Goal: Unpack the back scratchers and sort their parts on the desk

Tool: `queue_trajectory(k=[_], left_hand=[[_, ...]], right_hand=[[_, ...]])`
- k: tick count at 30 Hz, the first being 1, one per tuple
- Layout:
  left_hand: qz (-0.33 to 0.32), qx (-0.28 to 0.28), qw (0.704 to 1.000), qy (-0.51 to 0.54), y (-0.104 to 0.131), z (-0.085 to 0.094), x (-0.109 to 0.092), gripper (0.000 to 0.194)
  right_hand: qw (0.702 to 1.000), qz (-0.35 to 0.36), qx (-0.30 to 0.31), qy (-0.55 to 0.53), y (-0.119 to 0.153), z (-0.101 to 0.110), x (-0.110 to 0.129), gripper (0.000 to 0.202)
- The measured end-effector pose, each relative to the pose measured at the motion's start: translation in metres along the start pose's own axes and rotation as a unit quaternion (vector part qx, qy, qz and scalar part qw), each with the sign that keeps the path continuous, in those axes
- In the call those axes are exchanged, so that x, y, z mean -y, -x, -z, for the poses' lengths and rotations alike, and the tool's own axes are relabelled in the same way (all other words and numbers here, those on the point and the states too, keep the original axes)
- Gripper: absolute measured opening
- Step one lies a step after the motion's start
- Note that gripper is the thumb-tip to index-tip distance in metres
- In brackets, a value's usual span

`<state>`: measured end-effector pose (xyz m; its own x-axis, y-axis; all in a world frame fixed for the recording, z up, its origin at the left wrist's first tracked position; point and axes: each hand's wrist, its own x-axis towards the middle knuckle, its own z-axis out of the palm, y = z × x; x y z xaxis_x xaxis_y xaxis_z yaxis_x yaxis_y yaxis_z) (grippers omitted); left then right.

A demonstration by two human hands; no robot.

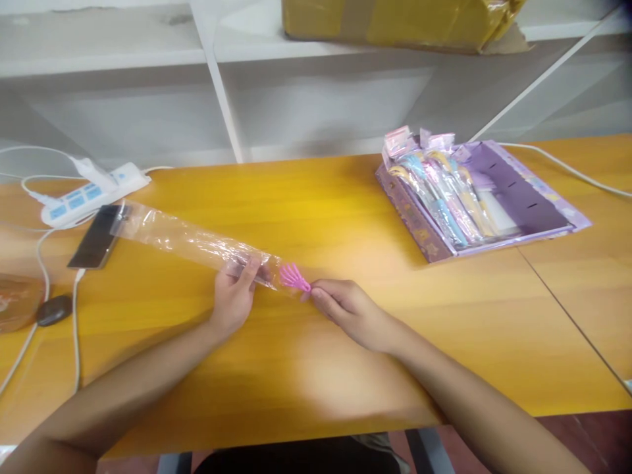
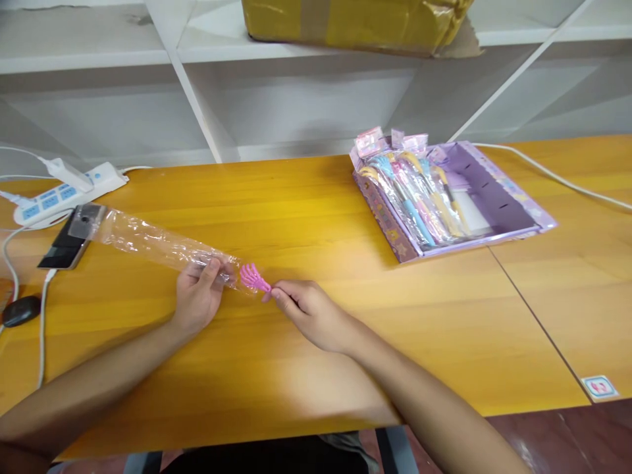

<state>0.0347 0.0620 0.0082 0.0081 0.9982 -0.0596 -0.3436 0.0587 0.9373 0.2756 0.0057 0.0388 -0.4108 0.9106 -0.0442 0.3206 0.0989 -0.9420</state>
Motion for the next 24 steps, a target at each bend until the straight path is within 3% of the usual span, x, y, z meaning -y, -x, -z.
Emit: queue_trajectory(k=[12,16,20,24], left_hand=[[0.039,0.069,0.997,-0.001,0.001,-0.003,-0.001,0.037],[0.056,0.105,0.993,-0.023,0.002,0.001,0.003,0.033],[0.076,0.161,0.983,-0.042,0.002,0.005,0.007,0.029],[0.095,0.179,0.978,-0.058,0.002,0.007,0.009,0.034]], right_hand=[[0.996,-0.032,0.040,-0.072,-0.001,0.002,-0.003,0.052],[0.997,-0.009,-0.003,-0.081,-0.003,-0.001,-0.004,0.041],[0.997,-0.009,0.007,-0.075,-0.002,-0.003,-0.007,0.063],[0.997,0.004,0.034,-0.068,0.002,-0.004,-0.008,0.075]])
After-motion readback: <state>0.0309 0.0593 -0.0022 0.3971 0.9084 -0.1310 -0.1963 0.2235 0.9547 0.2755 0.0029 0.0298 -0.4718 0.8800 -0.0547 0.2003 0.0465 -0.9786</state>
